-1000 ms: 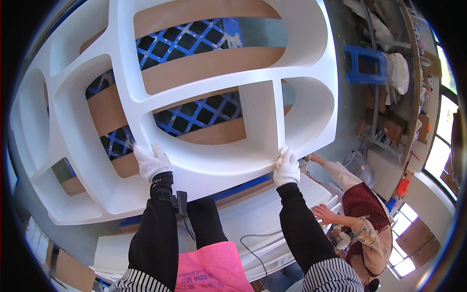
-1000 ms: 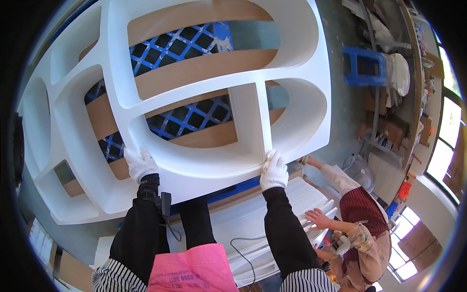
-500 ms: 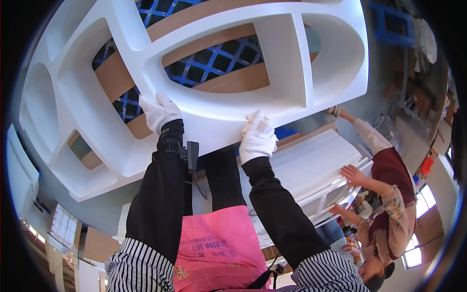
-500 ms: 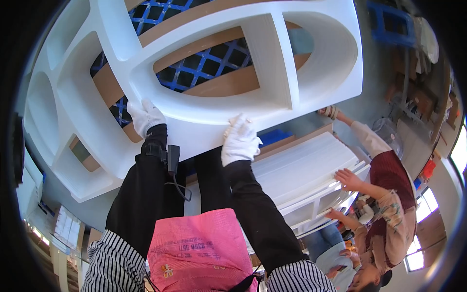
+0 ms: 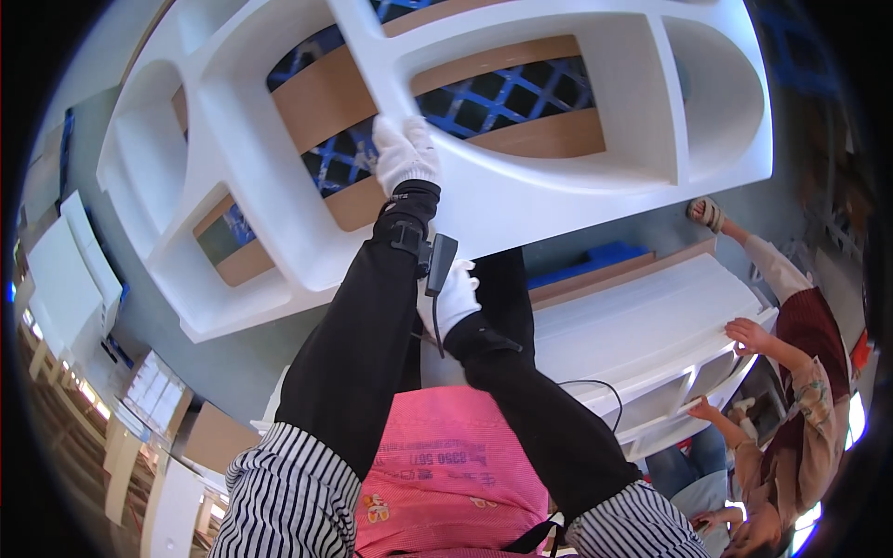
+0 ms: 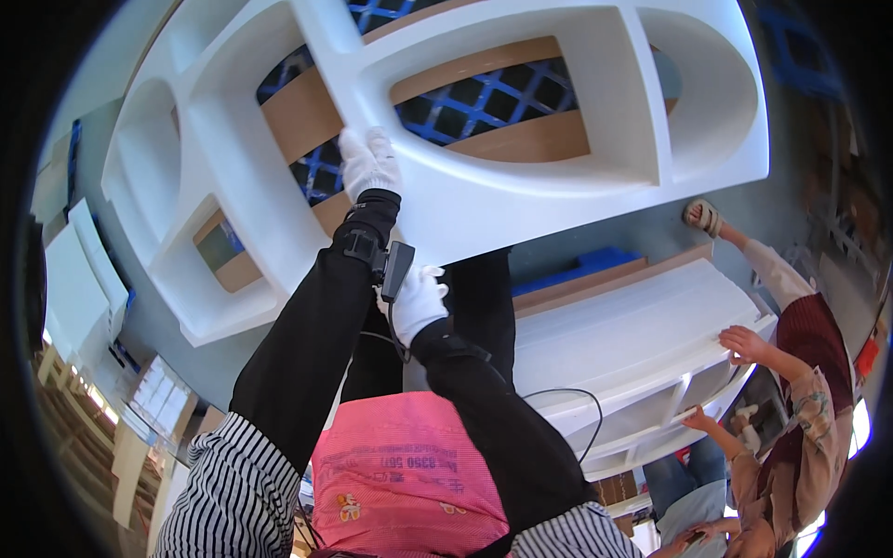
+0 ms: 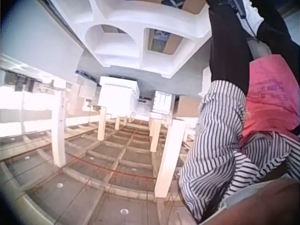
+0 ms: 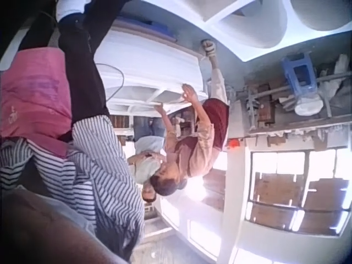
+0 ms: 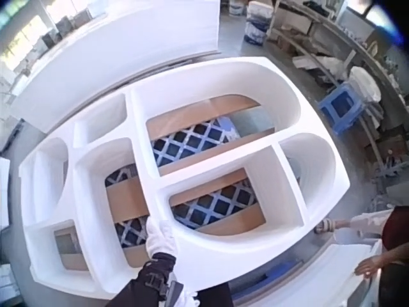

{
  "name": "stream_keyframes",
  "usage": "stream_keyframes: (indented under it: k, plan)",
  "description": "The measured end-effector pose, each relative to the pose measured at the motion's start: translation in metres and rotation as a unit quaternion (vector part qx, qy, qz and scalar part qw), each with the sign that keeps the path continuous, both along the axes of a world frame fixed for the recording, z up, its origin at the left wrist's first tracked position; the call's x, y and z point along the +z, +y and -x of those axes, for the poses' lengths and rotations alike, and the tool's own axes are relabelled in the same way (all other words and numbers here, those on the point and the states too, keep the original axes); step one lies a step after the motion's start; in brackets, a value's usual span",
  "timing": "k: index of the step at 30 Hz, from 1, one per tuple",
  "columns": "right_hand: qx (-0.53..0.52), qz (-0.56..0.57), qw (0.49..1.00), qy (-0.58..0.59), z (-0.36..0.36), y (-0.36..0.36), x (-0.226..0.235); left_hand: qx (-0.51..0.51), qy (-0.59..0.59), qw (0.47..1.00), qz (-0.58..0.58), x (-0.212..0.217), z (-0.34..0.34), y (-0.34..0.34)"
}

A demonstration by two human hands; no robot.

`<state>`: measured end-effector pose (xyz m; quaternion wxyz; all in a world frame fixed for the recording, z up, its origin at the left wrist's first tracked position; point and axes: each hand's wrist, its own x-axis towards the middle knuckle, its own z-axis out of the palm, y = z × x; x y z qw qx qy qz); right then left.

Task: Inspecting and wiping down finished white furniture shelf units in a factory setting.

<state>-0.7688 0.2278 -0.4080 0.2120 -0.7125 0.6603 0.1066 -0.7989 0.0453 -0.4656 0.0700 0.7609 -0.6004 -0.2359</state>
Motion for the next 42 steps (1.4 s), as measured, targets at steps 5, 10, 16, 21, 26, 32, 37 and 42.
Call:
stream_keyframes:
  k: [5,10,16,21,26,32,37,42]
  plan:
    - [-0.299,0.191,0.890,-0.286,0.077,0.006,-0.024,-0.246,0.157,0.956,-0.024,0.006,-0.115,0.049]
    - [-0.406,0.148,0.899,0.067,0.085,-0.007,-0.003,-0.198,0.172,0.964,-0.049,0.070,-0.267,0.134]
    - [-0.598,0.121,0.650,-0.454,-0.127,-0.022,-0.021,-0.126,0.044,0.901,-0.413,0.078,-0.427,0.175]
    - [0.045,-0.231,0.923,-0.303,-0.272,-0.050,0.039,-0.104,0.025,0.895,-0.433,0.094,-0.503,0.192]
    - [-0.206,-0.004,0.941,-0.268,-0.246,-0.064,0.056,-0.134,0.068,0.845,-0.513,0.107,-0.520,0.197]
    - [-0.443,0.068,0.894,0.013,-0.117,-0.036,0.003,-0.092,0.068,0.849,-0.516,0.089,-0.505,0.250]
    - [-0.270,0.131,0.943,-0.142,-0.259,-0.045,-0.019,-0.016,0.106,0.877,-0.469,0.109,-0.470,0.266]
    - [-0.085,-0.149,0.921,-0.351,-0.309,-0.082,0.020,0.037,0.105,0.896,-0.430,0.150,-0.479,0.252]
